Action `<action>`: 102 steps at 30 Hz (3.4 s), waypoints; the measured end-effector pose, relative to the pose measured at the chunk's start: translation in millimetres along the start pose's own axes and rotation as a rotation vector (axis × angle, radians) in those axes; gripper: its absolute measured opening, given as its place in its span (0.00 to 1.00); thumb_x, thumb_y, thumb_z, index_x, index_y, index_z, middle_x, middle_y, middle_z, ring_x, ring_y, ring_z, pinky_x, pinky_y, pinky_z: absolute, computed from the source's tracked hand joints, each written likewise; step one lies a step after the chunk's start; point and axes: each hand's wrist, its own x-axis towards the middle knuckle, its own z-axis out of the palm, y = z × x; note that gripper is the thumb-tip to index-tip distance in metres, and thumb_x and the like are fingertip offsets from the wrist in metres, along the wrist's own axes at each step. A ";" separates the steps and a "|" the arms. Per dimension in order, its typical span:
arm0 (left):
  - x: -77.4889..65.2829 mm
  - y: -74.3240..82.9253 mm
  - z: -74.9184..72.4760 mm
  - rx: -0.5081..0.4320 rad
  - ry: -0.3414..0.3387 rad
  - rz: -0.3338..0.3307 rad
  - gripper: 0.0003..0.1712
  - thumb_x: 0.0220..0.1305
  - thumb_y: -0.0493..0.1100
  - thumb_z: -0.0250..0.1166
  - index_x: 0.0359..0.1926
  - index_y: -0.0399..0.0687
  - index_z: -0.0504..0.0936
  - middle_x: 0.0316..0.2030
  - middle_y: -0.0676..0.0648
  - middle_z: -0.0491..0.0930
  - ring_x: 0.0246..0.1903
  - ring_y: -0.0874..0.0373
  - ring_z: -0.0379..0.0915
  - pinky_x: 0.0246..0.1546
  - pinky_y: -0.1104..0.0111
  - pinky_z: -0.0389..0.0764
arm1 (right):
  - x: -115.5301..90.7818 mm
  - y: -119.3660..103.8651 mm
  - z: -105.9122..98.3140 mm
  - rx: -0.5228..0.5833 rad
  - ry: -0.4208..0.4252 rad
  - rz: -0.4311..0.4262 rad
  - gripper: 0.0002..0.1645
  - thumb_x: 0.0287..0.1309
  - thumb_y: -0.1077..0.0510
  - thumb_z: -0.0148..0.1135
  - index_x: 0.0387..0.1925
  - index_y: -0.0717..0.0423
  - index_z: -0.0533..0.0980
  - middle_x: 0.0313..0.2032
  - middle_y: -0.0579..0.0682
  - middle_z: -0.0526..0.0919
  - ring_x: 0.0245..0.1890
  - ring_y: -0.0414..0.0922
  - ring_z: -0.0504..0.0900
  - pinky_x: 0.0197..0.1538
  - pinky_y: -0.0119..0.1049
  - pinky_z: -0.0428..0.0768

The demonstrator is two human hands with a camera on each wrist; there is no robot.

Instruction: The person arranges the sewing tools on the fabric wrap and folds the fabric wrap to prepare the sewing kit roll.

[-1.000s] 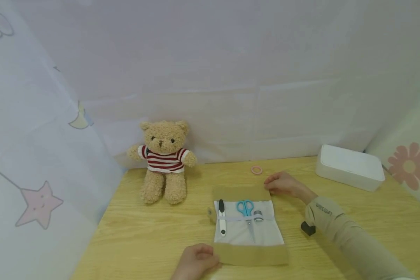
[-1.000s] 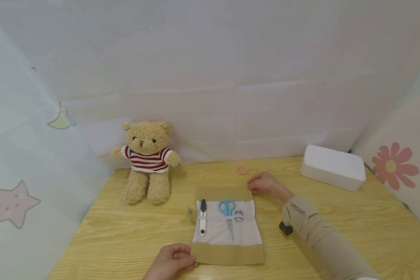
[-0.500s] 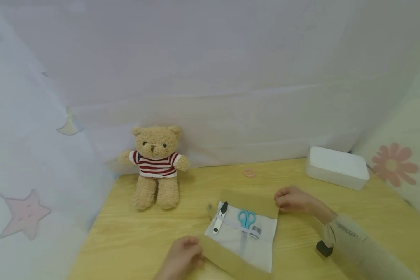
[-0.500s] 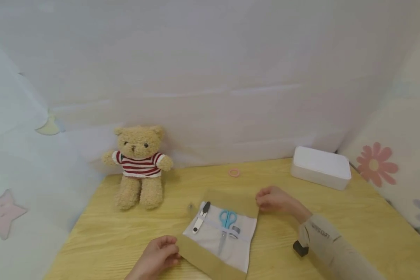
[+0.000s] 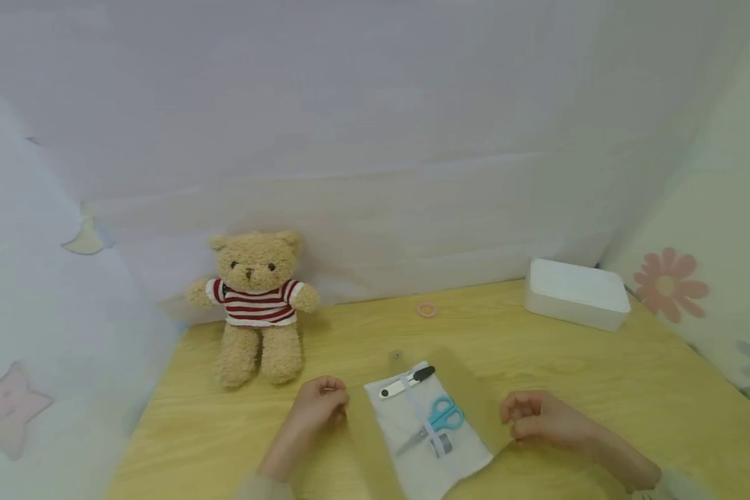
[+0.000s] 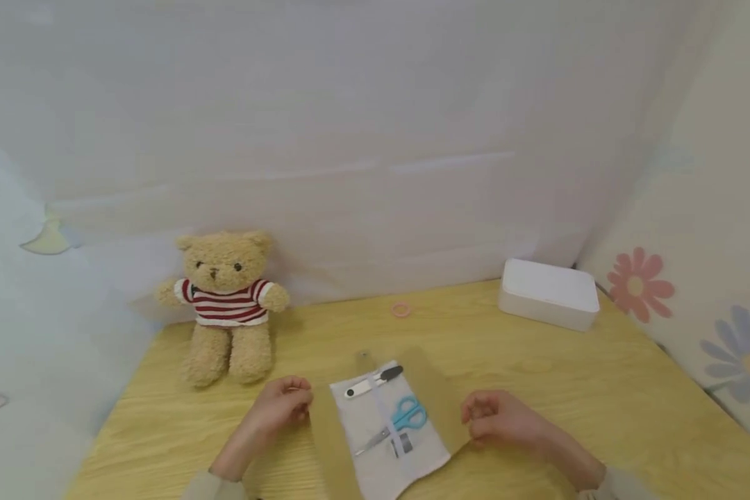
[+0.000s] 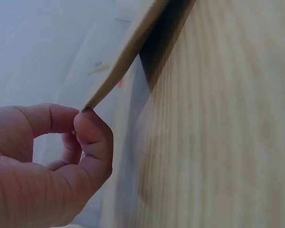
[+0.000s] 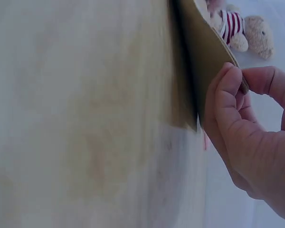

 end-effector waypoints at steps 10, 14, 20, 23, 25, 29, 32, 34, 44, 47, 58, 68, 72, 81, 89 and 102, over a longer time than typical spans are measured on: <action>33.5 5.3 4.2 0.225 0.098 0.081 0.08 0.49 0.30 0.64 0.33 0.33 0.77 0.20 0.47 0.78 0.19 0.59 0.74 0.19 0.68 0.76 | -16.4 17.8 34.8 -0.113 0.033 -0.022 0.14 0.56 0.68 0.60 0.39 0.78 0.70 0.26 0.40 0.79 0.27 0.33 0.76 0.34 0.26 0.75; 37.4 7.6 4.5 0.275 0.108 0.104 0.06 0.49 0.29 0.64 0.31 0.33 0.77 0.19 0.47 0.79 0.19 0.57 0.76 0.20 0.66 0.77 | -17.9 21.4 39.7 -0.110 0.078 0.056 0.13 0.54 0.68 0.61 0.39 0.75 0.72 0.25 0.42 0.76 0.25 0.34 0.72 0.31 0.26 0.72; 41.7 7.4 8.1 0.316 0.133 0.123 0.06 0.47 0.29 0.65 0.30 0.34 0.78 0.18 0.48 0.79 0.19 0.57 0.76 0.19 0.67 0.75 | -19.3 20.3 44.5 -0.124 0.103 0.118 0.11 0.55 0.67 0.60 0.39 0.72 0.74 0.24 0.44 0.74 0.24 0.37 0.71 0.30 0.27 0.71; 41.6 7.3 8.3 0.340 0.145 0.131 0.06 0.47 0.29 0.66 0.29 0.34 0.79 0.18 0.49 0.78 0.19 0.58 0.76 0.19 0.68 0.73 | -18.6 14.6 46.1 -0.161 0.091 0.130 0.09 0.56 0.66 0.60 0.39 0.69 0.75 0.23 0.44 0.75 0.23 0.37 0.71 0.29 0.27 0.71; 41.2 7.4 8.1 0.345 0.145 0.145 0.05 0.48 0.29 0.66 0.29 0.34 0.79 0.18 0.48 0.78 0.19 0.58 0.76 0.19 0.68 0.73 | -18.0 10.2 45.7 -0.187 0.077 0.128 0.08 0.57 0.66 0.60 0.39 0.68 0.75 0.23 0.45 0.75 0.22 0.37 0.72 0.29 0.27 0.71; 39.7 8.1 6.9 0.363 0.152 0.183 0.06 0.47 0.29 0.68 0.29 0.34 0.79 0.21 0.47 0.79 0.21 0.59 0.75 0.21 0.68 0.73 | -17.3 5.0 43.5 -0.223 0.032 0.077 0.09 0.59 0.66 0.59 0.39 0.68 0.75 0.20 0.51 0.78 0.21 0.35 0.74 0.28 0.26 0.72; 34.5 9.1 3.7 0.407 0.131 0.247 0.07 0.47 0.31 0.69 0.30 0.36 0.80 0.24 0.47 0.80 0.24 0.59 0.75 0.25 0.68 0.75 | -18.7 4.0 41.4 -0.306 0.033 0.024 0.09 0.59 0.64 0.60 0.40 0.66 0.75 0.22 0.50 0.80 0.23 0.34 0.76 0.27 0.27 0.74; 26.8 9.8 0.4 0.442 0.081 0.306 0.07 0.48 0.32 0.69 0.30 0.38 0.80 0.26 0.47 0.81 0.27 0.58 0.77 0.28 0.68 0.77 | -20.1 3.1 40.1 -0.417 0.077 -0.007 0.08 0.59 0.62 0.62 0.40 0.60 0.76 0.26 0.44 0.81 0.25 0.34 0.77 0.29 0.29 0.75; -30.9 1.0 -7.8 0.546 -0.283 0.495 0.05 0.53 0.31 0.67 0.32 0.41 0.81 0.30 0.51 0.80 0.31 0.60 0.77 0.33 0.69 0.78 | 16.0 -10.8 25.3 -0.426 0.255 -0.048 0.19 0.63 0.60 0.59 0.49 0.72 0.74 0.41 0.58 0.80 0.39 0.45 0.81 0.39 0.36 0.81; -46.0 -4.3 -4.7 0.530 -0.356 0.481 0.05 0.54 0.35 0.68 0.33 0.43 0.81 0.30 0.52 0.80 0.31 0.62 0.75 0.34 0.70 0.77 | 38.0 -12.2 19.1 -0.300 0.287 -0.015 0.25 0.65 0.60 0.58 0.54 0.78 0.69 0.43 0.64 0.80 0.42 0.51 0.81 0.43 0.39 0.82; -69.4 -15.4 3.8 0.590 -0.457 0.501 0.11 0.48 0.32 0.70 0.34 0.47 0.82 0.28 0.60 0.76 0.30 0.69 0.69 0.32 0.73 0.72 | 82.9 -11.6 11.4 -0.162 0.331 0.071 0.26 0.62 0.65 0.57 0.55 0.82 0.66 0.40 0.57 0.82 0.37 0.45 0.81 0.44 0.37 0.81; -73.9 -17.4 2.2 0.658 -0.450 0.549 0.15 0.42 0.32 0.73 0.33 0.49 0.81 0.30 0.61 0.74 0.31 0.70 0.67 0.32 0.74 0.71 | 88.4 -11.9 15.4 -0.258 0.346 0.108 0.23 0.62 0.64 0.58 0.54 0.78 0.71 0.43 0.61 0.82 0.37 0.43 0.81 0.42 0.37 0.81; -73.2 -19.1 3.0 0.683 -0.439 0.596 0.16 0.41 0.34 0.74 0.33 0.49 0.81 0.31 0.61 0.74 0.33 0.70 0.68 0.34 0.74 0.72 | 86.5 -13.1 13.6 -0.283 0.346 0.081 0.23 0.62 0.63 0.58 0.55 0.76 0.71 0.46 0.63 0.81 0.38 0.46 0.81 0.43 0.39 0.81; -72.3 -18.3 4.4 0.819 -0.443 0.607 0.19 0.42 0.49 0.77 0.34 0.46 0.84 0.34 0.57 0.72 0.33 0.70 0.65 0.35 0.74 0.71 | 31.7 -3.7 40.5 -0.619 0.194 -0.295 0.10 0.58 0.62 0.65 0.42 0.59 0.78 0.41 0.53 0.82 0.40 0.41 0.80 0.41 0.34 0.79; -75.5 -10.4 5.2 0.914 -0.481 0.622 0.06 0.50 0.38 0.72 0.32 0.46 0.84 0.31 0.58 0.72 0.31 0.71 0.65 0.33 0.76 0.72 | -3.8 16.2 60.2 -1.059 0.189 -0.430 0.18 0.47 0.55 0.73 0.41 0.44 0.76 0.41 0.36 0.75 0.38 0.33 0.73 0.40 0.33 0.76; -72.7 -11.8 3.9 0.701 -0.337 0.615 0.03 0.64 0.39 0.63 0.35 0.48 0.83 0.31 0.58 0.81 0.33 0.70 0.74 0.35 0.70 0.77 | -13.1 13.2 66.1 -0.977 0.209 -0.067 0.11 0.60 0.61 0.60 0.43 0.45 0.76 0.41 0.35 0.78 0.38 0.32 0.75 0.41 0.35 0.78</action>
